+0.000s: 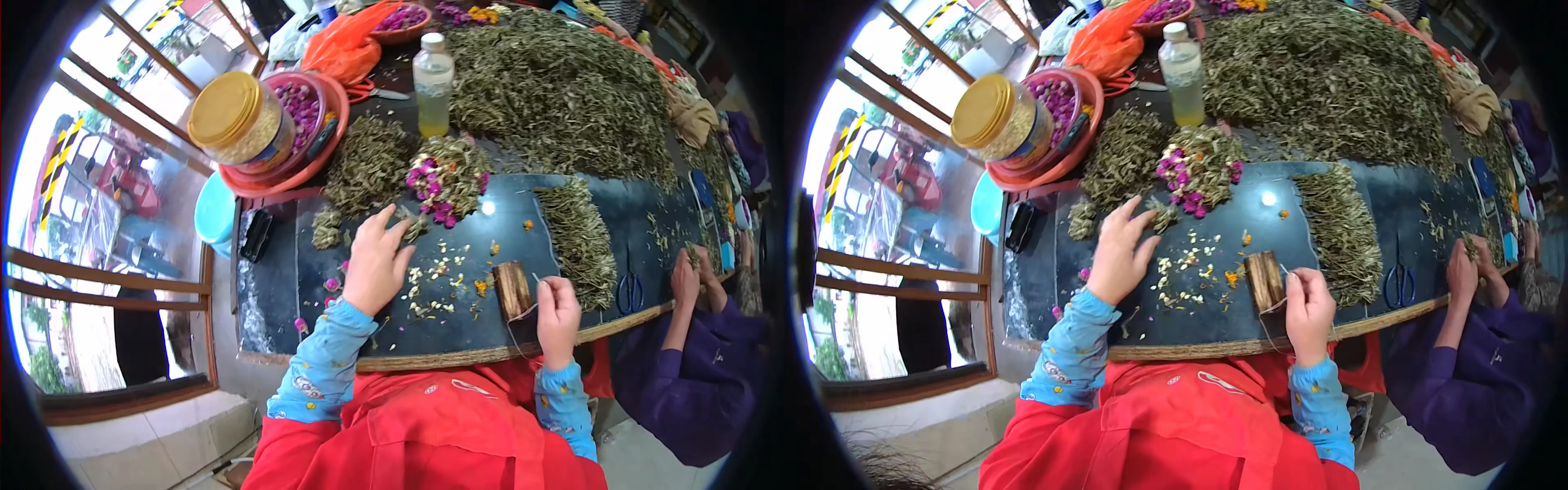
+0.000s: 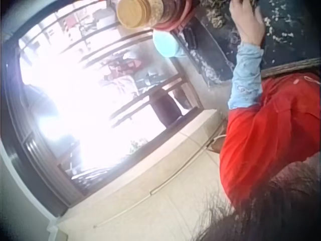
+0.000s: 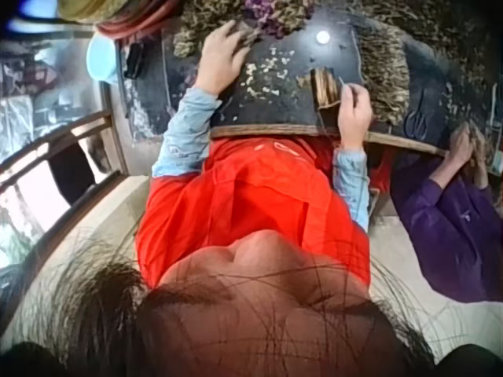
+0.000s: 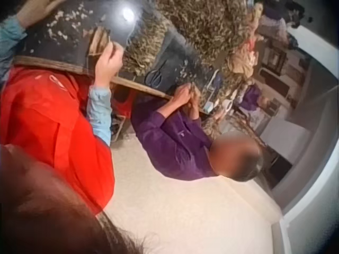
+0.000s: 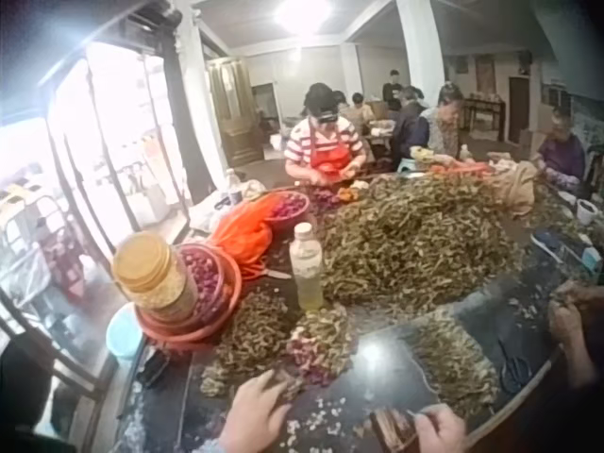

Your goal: The person sits at a table and assembles small bundles of dried herbs and flowers. They pick individual dried items, including purple and orange flowers and green leaves, and tie them together with a thin string. The person repeatedly ties the string around the small bunches to secure them.

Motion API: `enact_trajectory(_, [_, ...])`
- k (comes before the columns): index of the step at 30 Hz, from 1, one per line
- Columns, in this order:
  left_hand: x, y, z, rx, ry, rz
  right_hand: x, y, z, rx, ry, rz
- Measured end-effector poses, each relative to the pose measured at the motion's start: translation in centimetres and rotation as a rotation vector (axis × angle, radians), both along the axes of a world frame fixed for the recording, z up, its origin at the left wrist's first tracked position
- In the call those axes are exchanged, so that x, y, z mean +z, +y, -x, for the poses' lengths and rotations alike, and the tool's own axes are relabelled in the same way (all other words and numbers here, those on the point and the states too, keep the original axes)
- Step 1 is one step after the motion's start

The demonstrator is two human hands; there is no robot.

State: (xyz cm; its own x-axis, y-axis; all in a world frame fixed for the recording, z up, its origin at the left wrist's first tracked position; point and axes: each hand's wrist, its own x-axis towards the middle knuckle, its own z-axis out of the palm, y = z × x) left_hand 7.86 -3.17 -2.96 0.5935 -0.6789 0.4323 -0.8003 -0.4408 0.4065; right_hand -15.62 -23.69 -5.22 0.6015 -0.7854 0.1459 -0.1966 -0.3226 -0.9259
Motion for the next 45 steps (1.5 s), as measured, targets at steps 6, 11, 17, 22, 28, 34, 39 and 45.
enact_trajectory(6, [3.1,13.2,0.4,0.481,0.279,0.12,3.7,3.6,2.0,0.052,-0.009,-0.061])
enact_trajectory(11, [1.9,22.9,3.9,0.57,0.065,-0.165,3.3,6.4,0.6,0.247,0.061,-0.103])
enact_trajectory(17, [0.6,24.3,6.9,0.571,0.021,-0.441,4.1,8.4,-1.6,0.417,0.074,-0.124])
enact_trajectory(22, [0.7,23.4,6.4,0.655,-0.073,-0.276,4.8,8.8,-2.4,0.436,0.062,-0.088])
enact_trajectory(28, [2.9,14.0,6.3,0.197,0.239,0.065,4.0,10.4,-4.3,0.523,0.104,-0.251])
enact_trajectory(34, [1.3,6.2,9.3,-0.192,0.425,0.232,3.9,10.5,-3.6,0.57,0.161,-0.284])
enact_trajectory(39, [1.6,6.4,9.6,-0.148,0.982,0.123,4.5,9.7,-3.0,0.651,0.188,-0.172])
enact_trajectory(45, [0.3,7.2,9.9,-0.241,2.022,0.686,3.7,10.8,-2.7,0.816,0.123,-0.088])
